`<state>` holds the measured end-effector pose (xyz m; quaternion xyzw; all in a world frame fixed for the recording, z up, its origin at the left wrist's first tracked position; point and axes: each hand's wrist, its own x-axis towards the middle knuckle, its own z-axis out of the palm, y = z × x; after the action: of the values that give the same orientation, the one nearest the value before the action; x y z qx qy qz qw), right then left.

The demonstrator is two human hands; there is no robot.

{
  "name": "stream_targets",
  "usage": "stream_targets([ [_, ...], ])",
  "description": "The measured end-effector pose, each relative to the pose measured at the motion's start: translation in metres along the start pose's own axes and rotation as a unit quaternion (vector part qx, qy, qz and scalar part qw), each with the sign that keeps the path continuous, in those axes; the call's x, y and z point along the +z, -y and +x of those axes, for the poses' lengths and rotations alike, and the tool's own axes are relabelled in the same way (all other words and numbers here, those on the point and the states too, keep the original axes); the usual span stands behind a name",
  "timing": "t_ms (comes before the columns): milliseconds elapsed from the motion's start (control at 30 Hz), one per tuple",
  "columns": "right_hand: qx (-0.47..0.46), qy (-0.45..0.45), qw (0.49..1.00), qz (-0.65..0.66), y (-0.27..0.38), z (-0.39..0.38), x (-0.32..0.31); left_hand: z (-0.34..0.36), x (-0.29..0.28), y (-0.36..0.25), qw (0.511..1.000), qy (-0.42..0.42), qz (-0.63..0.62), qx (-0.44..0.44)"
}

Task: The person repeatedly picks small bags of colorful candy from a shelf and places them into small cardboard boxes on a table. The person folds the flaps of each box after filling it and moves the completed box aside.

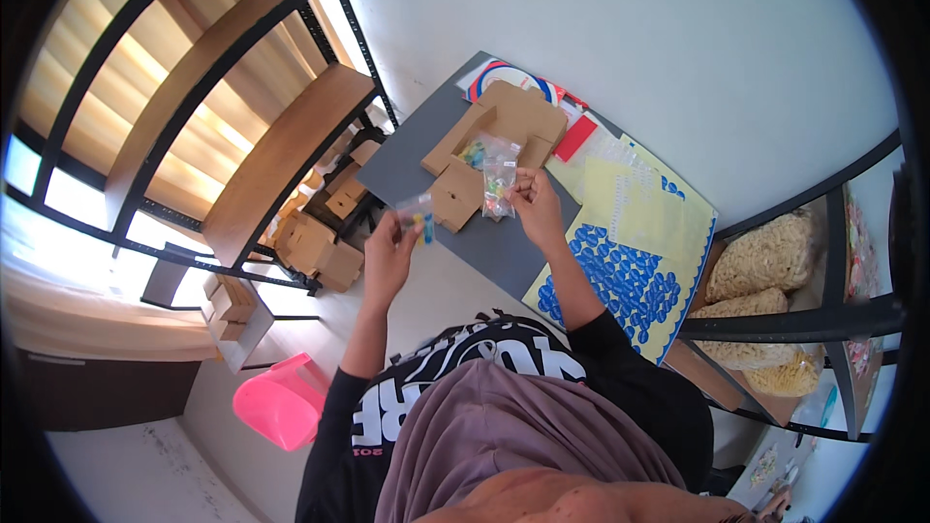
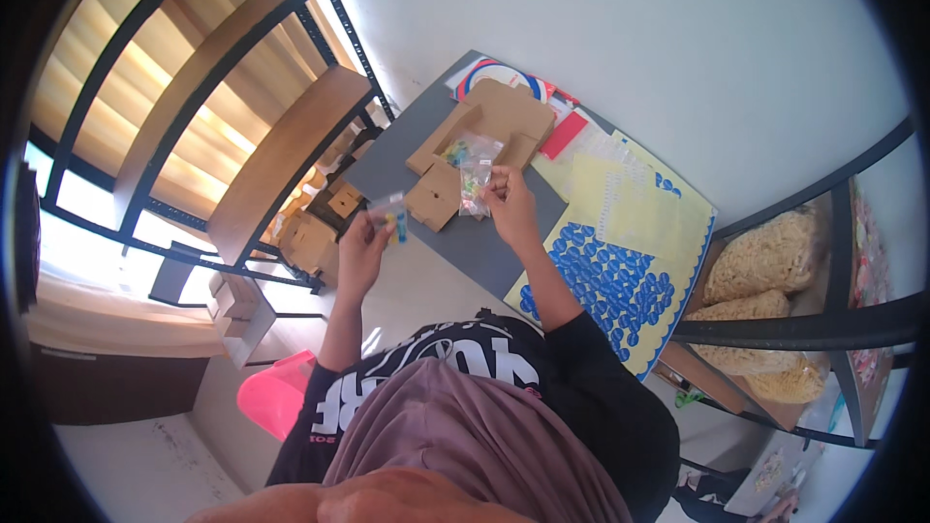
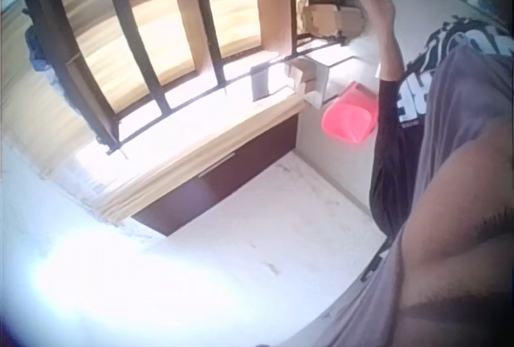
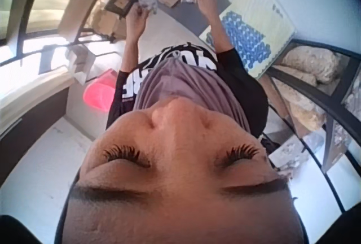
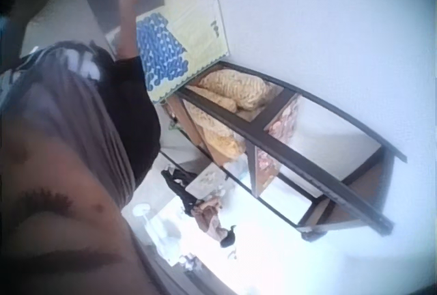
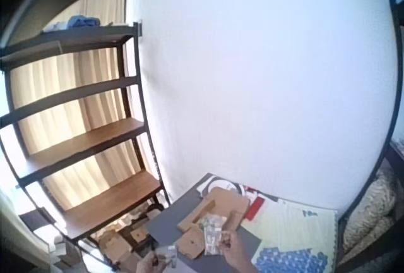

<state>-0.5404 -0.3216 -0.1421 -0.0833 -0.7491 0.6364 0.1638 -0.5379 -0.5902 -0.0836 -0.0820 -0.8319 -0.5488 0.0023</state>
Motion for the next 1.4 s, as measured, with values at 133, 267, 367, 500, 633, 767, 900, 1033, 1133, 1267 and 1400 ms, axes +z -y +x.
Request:
stream_targets([
  [133, 0.026, -0.063, 0.998, -0.006, -0.015, 0.024, -0.006, 0.074, 0.025, -0.018, 0.994, 0.057, 0.06, 0.078],
  [267, 0.014, -0.116, 0.993, -0.03, -0.022, 0.039, 0.0, 0.145, 0.069, 0.002, 0.974, 0.083, 0.07, 0.199],
  [367, 0.015, -0.151, 0.987, -0.058, -0.019, 0.053, 0.011, 0.184, 0.094, 0.015, 0.962, 0.123, 0.098, 0.223],
  [500, 0.03, -0.19, 0.976, -0.101, -0.002, 0.063, 0.033, 0.22, 0.116, 0.025, 0.949, 0.174, 0.119, 0.235],
  [633, 0.058, -0.208, 0.967, -0.137, -0.012, 0.068, 0.054, 0.233, 0.123, 0.023, 0.925, 0.269, 0.114, 0.244],
  [767, 0.095, -0.226, 0.941, -0.232, -0.015, 0.068, 0.07, 0.243, 0.122, 0.027, 0.889, 0.335, 0.184, 0.253],
  [900, 0.052, -0.262, 0.871, -0.413, 0.004, 0.072, 0.082, 0.253, 0.117, 0.027, 0.825, 0.324, 0.284, 0.366],
  [1033, 0.09, -0.265, 0.868, -0.41, 0.004, 0.068, 0.081, 0.263, 0.111, 0.034, 0.812, 0.336, 0.254, 0.404],
  [1133, 0.107, -0.269, 0.887, -0.36, -0.004, 0.066, 0.074, 0.27, 0.106, 0.04, 0.826, 0.357, 0.194, 0.39],
  [1267, 0.146, -0.331, 0.897, -0.254, -0.014, 0.078, 0.068, 0.279, 0.108, 0.049, 0.881, 0.352, 0.077, 0.307],
  [1400, 0.186, -0.332, 0.901, -0.209, -0.028, 0.089, 0.064, 0.295, 0.119, 0.062, 0.885, 0.449, 0.003, 0.127],
])
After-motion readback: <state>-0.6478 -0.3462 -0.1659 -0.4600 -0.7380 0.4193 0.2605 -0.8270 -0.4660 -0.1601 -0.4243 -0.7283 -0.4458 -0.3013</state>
